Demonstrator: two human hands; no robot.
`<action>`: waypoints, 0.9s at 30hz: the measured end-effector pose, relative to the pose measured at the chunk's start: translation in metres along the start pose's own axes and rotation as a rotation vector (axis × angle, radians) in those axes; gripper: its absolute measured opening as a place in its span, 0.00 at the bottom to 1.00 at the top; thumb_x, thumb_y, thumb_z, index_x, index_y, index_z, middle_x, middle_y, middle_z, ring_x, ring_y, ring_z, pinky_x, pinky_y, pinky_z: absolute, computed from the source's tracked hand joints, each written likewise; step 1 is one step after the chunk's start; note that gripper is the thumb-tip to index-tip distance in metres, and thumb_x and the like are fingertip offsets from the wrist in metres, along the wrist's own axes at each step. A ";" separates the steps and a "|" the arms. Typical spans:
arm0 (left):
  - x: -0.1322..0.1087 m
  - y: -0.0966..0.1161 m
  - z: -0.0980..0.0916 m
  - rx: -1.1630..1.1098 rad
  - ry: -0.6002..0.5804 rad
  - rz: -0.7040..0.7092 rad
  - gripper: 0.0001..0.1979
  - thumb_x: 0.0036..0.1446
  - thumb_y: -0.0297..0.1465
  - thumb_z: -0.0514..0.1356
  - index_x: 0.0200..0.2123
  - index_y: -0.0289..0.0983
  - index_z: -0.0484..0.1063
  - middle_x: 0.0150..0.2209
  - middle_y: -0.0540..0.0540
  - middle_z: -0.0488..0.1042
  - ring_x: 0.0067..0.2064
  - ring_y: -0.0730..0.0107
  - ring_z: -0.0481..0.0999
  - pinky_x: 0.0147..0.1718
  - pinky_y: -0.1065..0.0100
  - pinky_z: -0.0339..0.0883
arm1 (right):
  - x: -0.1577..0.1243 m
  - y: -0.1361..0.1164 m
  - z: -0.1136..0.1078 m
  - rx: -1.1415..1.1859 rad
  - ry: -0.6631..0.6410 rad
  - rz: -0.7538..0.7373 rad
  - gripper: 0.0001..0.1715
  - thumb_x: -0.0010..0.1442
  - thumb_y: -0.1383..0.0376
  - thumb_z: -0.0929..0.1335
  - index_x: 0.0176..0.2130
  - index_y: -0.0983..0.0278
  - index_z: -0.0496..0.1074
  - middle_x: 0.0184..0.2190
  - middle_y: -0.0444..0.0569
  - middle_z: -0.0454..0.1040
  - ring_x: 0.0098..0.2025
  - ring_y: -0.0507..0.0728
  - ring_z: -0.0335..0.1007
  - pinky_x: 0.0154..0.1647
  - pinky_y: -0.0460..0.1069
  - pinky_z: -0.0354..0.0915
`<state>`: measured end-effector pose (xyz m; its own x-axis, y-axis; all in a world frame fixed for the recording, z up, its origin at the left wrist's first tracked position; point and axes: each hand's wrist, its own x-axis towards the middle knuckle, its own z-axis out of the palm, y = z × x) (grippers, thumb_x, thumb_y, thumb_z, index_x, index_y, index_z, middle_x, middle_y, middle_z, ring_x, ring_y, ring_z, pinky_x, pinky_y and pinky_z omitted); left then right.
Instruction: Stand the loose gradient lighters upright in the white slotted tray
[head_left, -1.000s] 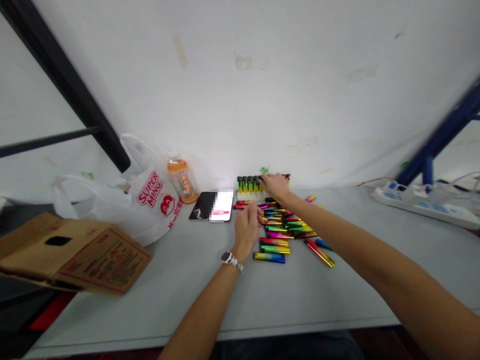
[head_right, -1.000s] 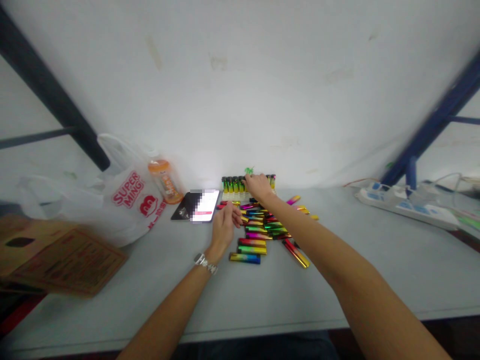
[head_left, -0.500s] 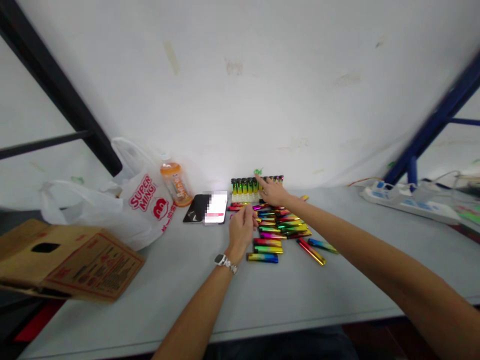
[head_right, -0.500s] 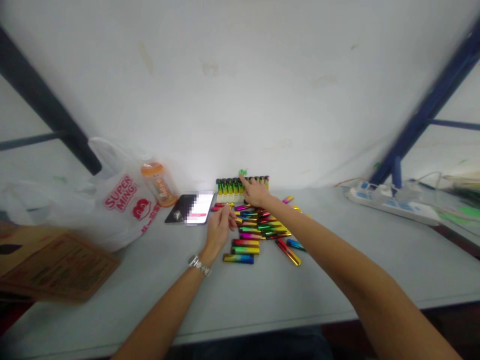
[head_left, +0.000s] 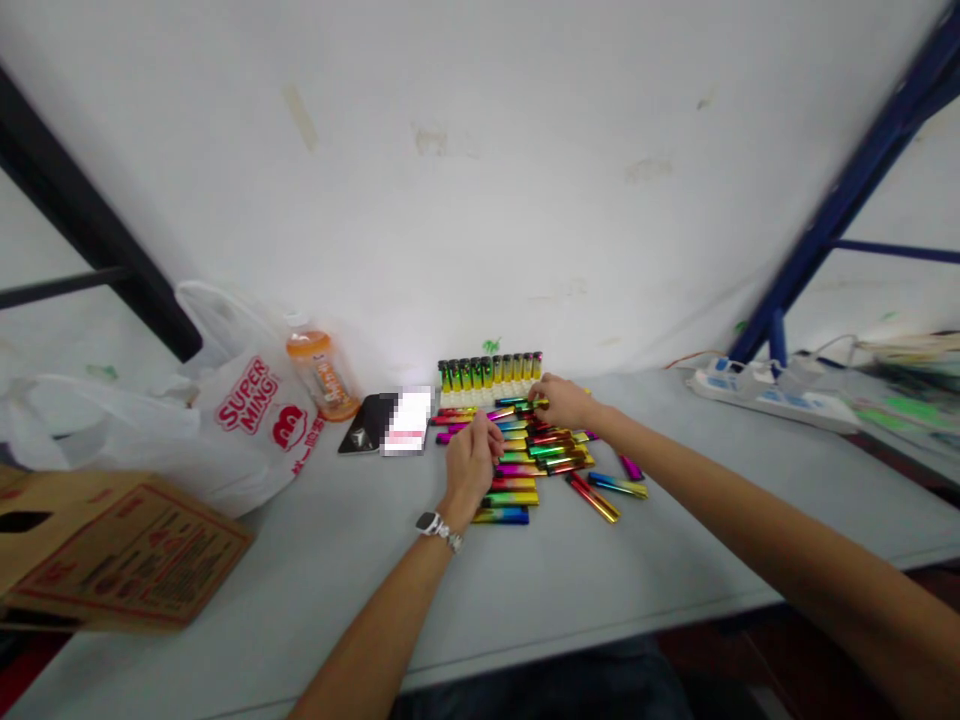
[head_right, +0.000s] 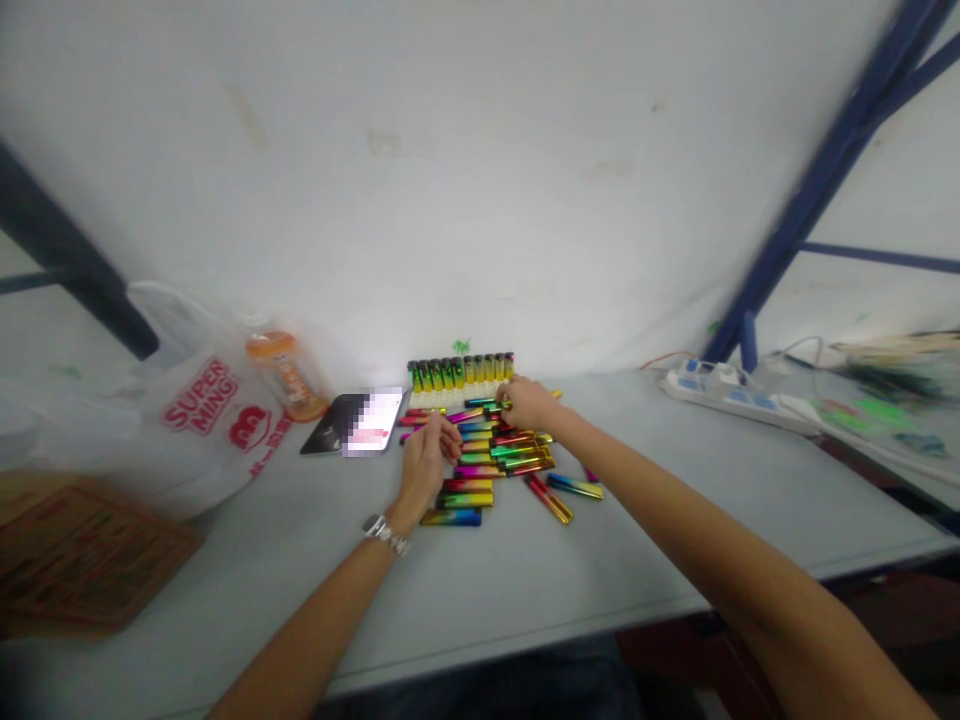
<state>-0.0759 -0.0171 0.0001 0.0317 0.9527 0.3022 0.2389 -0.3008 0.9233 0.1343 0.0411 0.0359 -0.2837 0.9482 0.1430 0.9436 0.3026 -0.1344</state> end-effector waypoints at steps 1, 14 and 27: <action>0.000 0.000 0.000 -0.010 -0.005 0.000 0.32 0.66 0.52 0.41 0.26 0.38 0.72 0.19 0.49 0.73 0.21 0.71 0.71 0.23 0.70 0.63 | 0.002 -0.001 0.000 -0.026 -0.004 -0.003 0.20 0.55 0.65 0.68 0.49 0.64 0.76 0.46 0.57 0.74 0.45 0.61 0.72 0.46 0.51 0.63; 0.000 0.001 -0.010 -0.106 0.025 -0.005 0.32 0.65 0.53 0.44 0.26 0.36 0.73 0.20 0.47 0.73 0.21 0.72 0.71 0.22 0.71 0.64 | 0.012 -0.009 0.003 -0.004 0.156 -0.086 0.13 0.64 0.58 0.64 0.38 0.65 0.72 0.42 0.58 0.74 0.47 0.62 0.69 0.49 0.55 0.61; 0.004 0.002 -0.015 -0.157 0.070 -0.032 0.31 0.64 0.54 0.45 0.24 0.36 0.70 0.17 0.48 0.70 0.20 0.73 0.69 0.21 0.71 0.62 | -0.036 -0.090 0.012 1.802 0.424 0.241 0.24 0.54 0.44 0.69 0.36 0.59 0.65 0.16 0.33 0.56 0.13 0.46 0.44 0.13 0.42 0.40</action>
<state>-0.0898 -0.0146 0.0071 -0.0426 0.9583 0.2825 0.0839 -0.2783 0.9568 0.0570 -0.0189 0.0315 0.1345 0.9822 0.1314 -0.4215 0.1767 -0.8895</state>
